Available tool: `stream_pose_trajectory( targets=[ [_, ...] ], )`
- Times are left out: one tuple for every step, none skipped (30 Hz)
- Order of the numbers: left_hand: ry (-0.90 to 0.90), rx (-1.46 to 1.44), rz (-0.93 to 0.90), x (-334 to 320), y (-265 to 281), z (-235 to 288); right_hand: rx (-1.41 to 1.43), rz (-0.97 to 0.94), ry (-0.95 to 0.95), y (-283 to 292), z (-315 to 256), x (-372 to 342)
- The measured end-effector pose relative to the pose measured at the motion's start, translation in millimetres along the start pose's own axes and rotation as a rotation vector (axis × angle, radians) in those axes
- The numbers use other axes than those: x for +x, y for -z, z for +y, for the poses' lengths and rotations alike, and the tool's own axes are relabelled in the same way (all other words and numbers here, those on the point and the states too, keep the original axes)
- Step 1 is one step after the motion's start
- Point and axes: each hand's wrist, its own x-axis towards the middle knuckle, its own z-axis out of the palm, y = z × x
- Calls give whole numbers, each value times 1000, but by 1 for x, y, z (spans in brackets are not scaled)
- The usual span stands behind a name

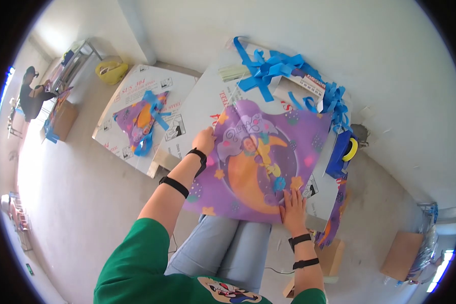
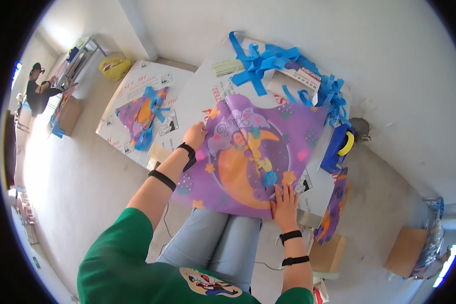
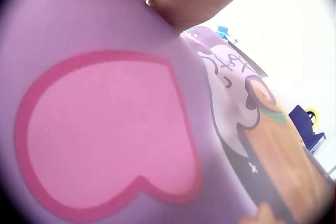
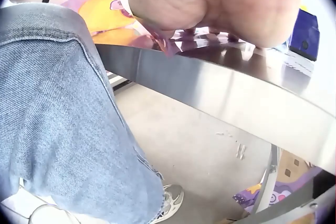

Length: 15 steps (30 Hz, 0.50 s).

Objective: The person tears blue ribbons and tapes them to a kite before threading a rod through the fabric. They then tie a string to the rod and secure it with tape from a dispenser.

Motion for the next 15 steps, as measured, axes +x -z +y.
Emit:
stream_pose_trajectory(
  targets=[
    [5,22,-17,3,3,1,4,-9,3,1,-1,1],
    [13,45,-38,4,5,1,2,3,0,2,-1,1],
    [71,14,-84,5,8,1,7,2,-3,3,-2,0],
    [63,13,-78,7,7,-5,12,2,-4,3,-3,1],
    [129,-46,-23,10,5,-15,10,11,-6,3,-2,1],
    [196,-106,31,14,3,-25,10,8,-5,2,-2,0],
    [205,-68,-2,17,9,-28,10,3,-2,3,-2,1],
    [202,-70,0,20,14,-30,8,7,-3,4,-2,1],
    [203,32,-7,23,19,-33,18,7,-5,4,-2,1],
    [203,136,-15,26,25,-33,30,6,-9,3,-3,1],
    [220,215,-15,30,30,-32,33,7,-11,2,-2,0],
    [216,218,-14,34,34,-31,32,11,-11,1,-2,0],
    [198,268,-10,39,36,-35,31,16,-12,2,-3,2],
    [179,318,-6,46,39,-37,33,20,-16,3,-4,1],
    [167,393,-23,59,37,-42,30,11,-18,4,-4,1]
  ],
)
